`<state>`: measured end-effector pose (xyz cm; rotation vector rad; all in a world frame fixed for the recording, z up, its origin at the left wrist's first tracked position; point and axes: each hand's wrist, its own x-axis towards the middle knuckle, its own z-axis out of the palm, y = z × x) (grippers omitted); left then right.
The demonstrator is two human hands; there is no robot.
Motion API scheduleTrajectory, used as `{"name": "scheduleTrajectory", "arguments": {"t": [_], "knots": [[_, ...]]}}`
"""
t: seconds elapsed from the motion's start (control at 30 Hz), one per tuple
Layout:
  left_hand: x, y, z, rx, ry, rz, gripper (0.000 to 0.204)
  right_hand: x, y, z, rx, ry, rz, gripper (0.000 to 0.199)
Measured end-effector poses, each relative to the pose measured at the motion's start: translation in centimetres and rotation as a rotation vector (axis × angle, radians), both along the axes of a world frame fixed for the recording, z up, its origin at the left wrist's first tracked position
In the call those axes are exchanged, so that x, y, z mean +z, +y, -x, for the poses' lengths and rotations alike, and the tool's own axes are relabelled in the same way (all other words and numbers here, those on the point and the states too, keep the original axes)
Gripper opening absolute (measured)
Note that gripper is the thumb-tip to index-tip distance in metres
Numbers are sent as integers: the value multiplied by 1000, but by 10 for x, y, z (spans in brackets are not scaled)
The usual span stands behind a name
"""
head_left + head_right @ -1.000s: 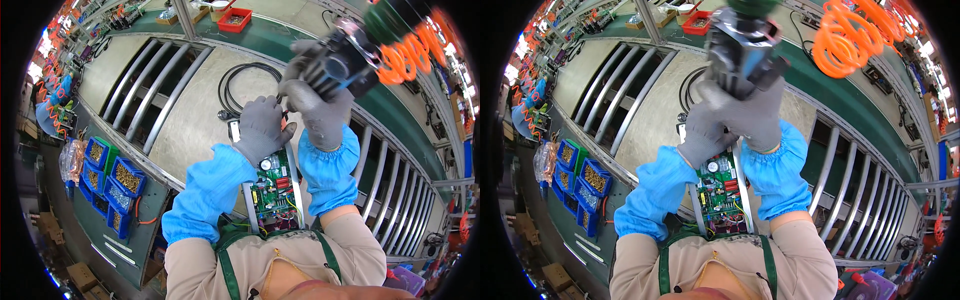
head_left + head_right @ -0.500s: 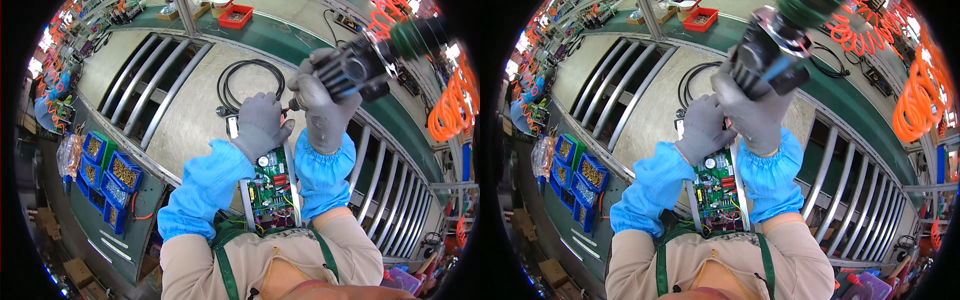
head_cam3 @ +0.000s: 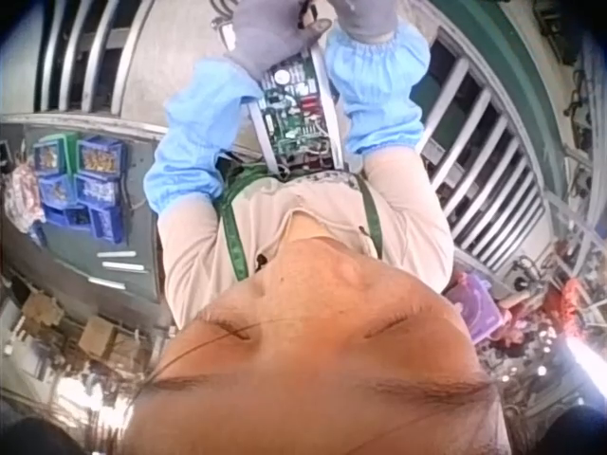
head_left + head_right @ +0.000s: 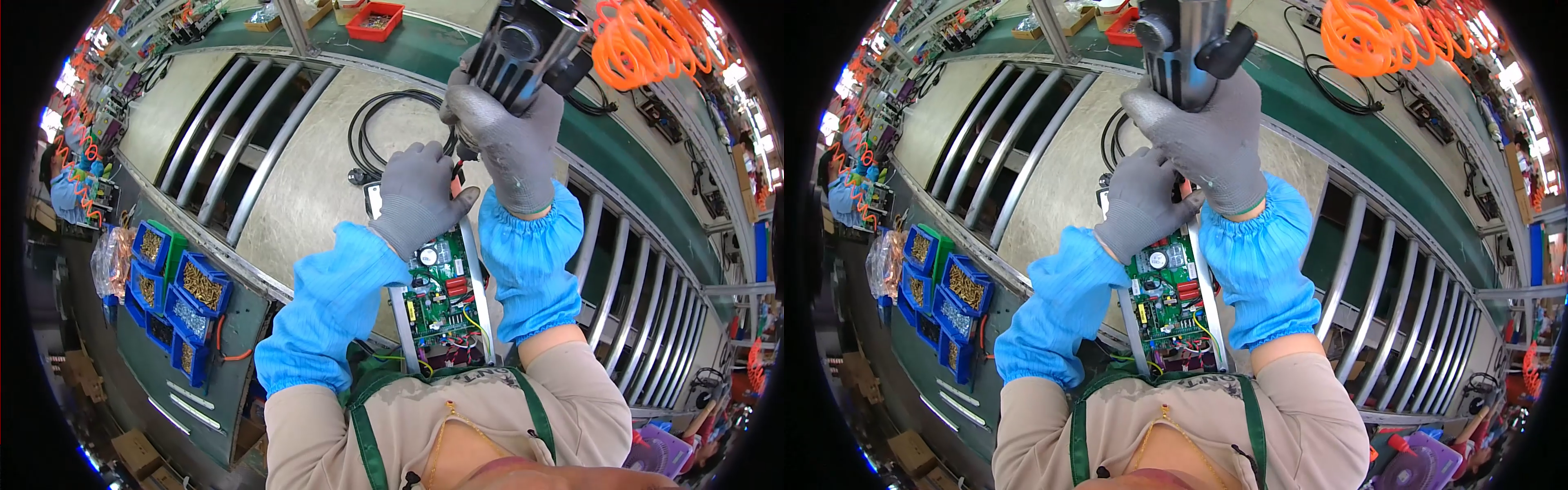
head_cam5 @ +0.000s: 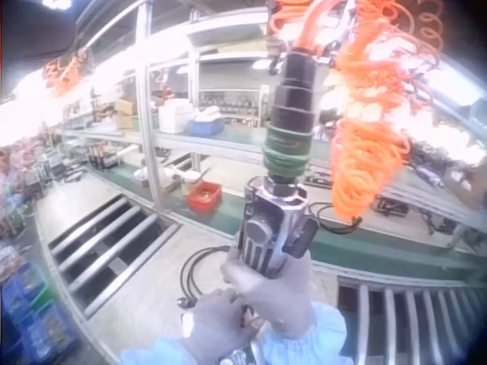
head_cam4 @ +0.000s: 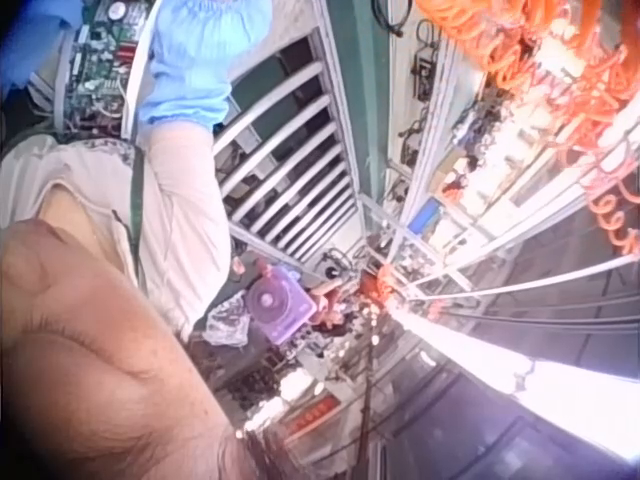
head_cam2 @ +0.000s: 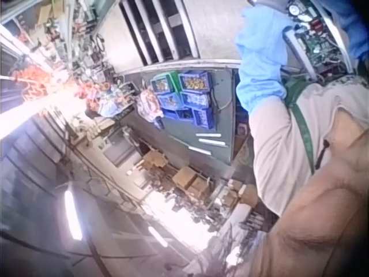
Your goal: Assembling an industrial electronic unit by mounting circuit boards and securing components with an electric screwdriver.
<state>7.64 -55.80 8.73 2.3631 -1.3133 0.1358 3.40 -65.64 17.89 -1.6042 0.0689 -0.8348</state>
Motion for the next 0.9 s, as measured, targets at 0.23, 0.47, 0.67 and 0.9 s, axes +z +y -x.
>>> {"name": "scheduleTrajectory", "arguments": {"t": [0.23,0.47,0.67,0.9], "knots": [[9,2,-1,19,58,-29,44,-2,-7,-6,26,-13,-1,26],[6,7,-4,-26,14,50,46,-1,-12,-5,-11,-3,-50,17],[8,13,-5,-49,56,-10,44,1,-6,-5,38,15,-47,18],[-14,63,15,61,-46,463,45,3,-7,-1,44,9,-39,24]]}}
